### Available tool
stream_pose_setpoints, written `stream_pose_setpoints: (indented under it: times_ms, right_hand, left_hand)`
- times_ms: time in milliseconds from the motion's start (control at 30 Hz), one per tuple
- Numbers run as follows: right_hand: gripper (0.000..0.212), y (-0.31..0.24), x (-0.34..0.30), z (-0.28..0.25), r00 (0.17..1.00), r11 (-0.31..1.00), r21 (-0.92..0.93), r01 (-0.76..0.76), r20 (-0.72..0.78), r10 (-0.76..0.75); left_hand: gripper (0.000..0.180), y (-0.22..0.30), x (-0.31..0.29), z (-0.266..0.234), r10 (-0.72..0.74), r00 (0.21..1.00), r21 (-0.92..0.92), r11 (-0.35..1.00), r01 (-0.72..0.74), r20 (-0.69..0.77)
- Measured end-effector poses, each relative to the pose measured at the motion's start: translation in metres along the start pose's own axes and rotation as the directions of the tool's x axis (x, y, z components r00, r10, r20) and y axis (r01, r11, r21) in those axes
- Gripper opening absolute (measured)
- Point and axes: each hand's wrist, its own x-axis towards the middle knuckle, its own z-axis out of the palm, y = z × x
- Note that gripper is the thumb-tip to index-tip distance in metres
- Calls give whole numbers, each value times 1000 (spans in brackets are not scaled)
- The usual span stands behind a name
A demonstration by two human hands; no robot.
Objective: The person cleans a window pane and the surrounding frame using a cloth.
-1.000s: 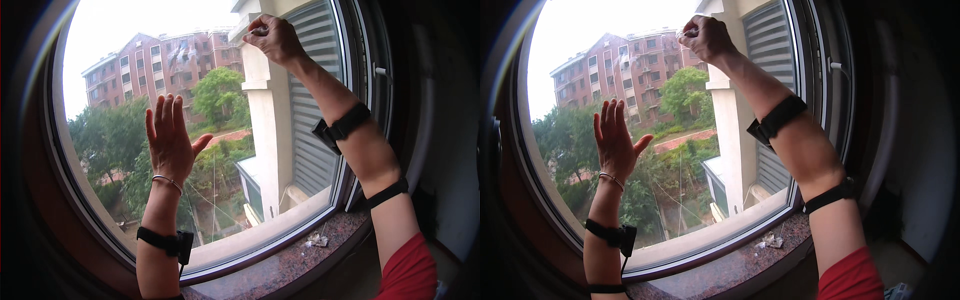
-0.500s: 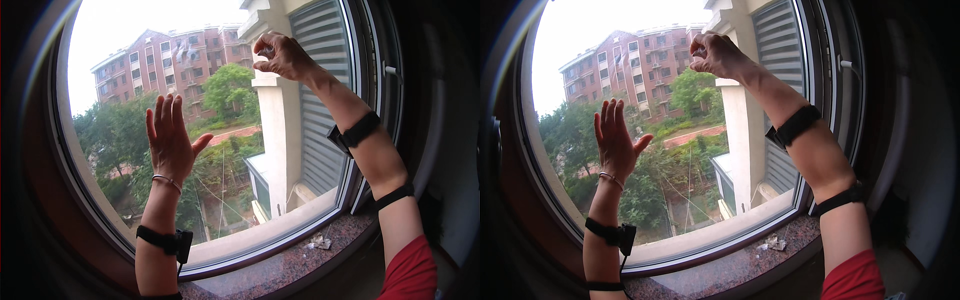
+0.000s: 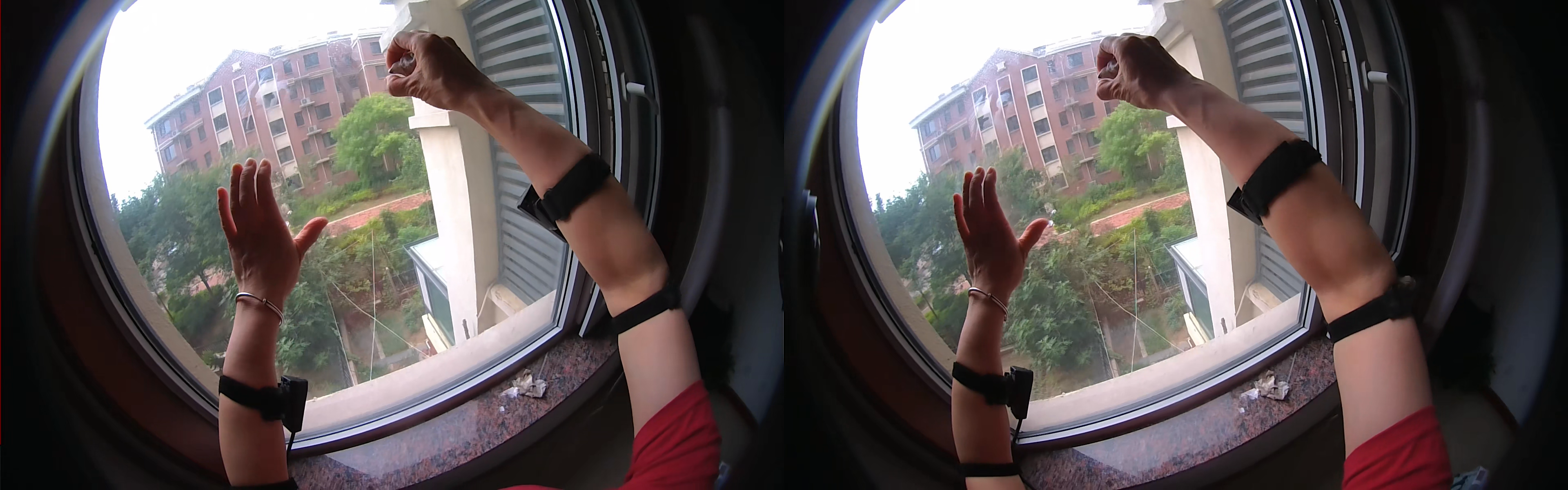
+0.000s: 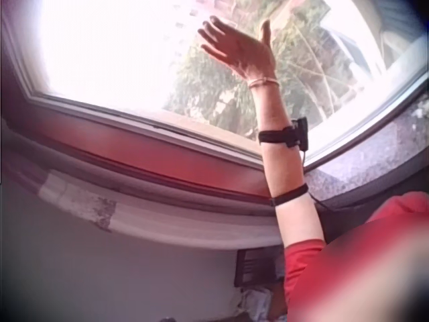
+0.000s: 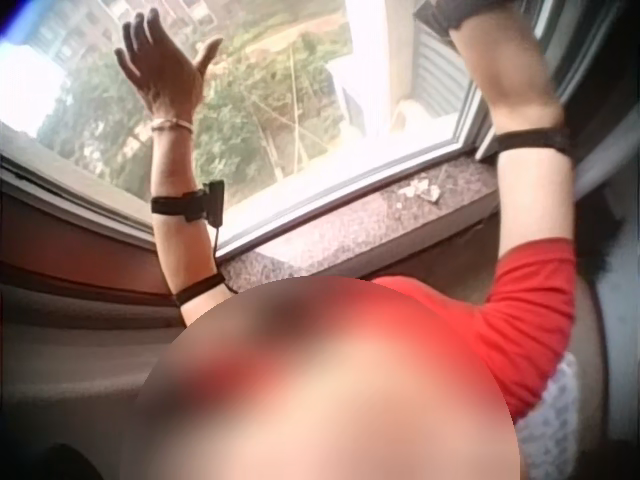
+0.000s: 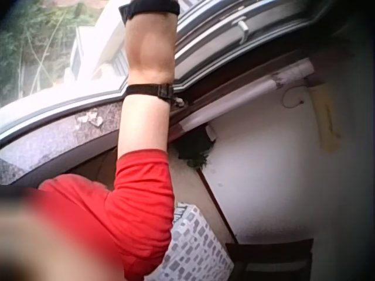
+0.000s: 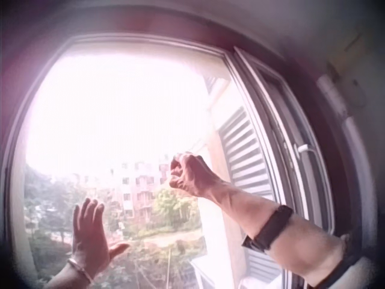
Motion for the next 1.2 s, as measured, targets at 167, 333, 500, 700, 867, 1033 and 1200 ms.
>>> stream_pose_setpoints:
  times_ms: [167, 333, 500, 700, 867, 1033, 1200]
  right_hand:
    - [26, 6, -5, 8, 997, 996, 49, 69, -21, -68]
    - [27, 8, -2, 7, 999, 998, 60, 32, -11, -31]
    - [28, 7, -6, 7, 996, 996, 10, 92, -2, -92]
    - [35, 4, -4, 5, 997, 997, -20, 70, 25, -69]
    - [37, 10, -8, 6, 982, 973, -133, 186, 51, -181]
    - [38, 8, -1, 4, 983, 980, -84, 181, 49, -177]
    - [35, 12, -7, 6, 943, 941, -93, 326, 96, -317]
  left_hand:
    - [94, -1, -1, 1, -1, 1000, 24, 1000, 1, -8]
    - [94, -1, -1, 3, 5, 1000, 21, 1000, -5, -22]
    - [93, -1, -1, 1, 2, 1000, 24, 1000, -1, -28]
    - [93, 0, -3, 2, 2, 1000, 16, 1000, -2, -31]
    - [92, 3, -1, 3, -6, 1000, 22, 1000, 6, -17]
    - [92, 1, 0, 2, -6, 1000, 21, 1000, 7, -25]
    - [92, 0, -3, 3, -11, 1000, 16, 1000, 11, -14]
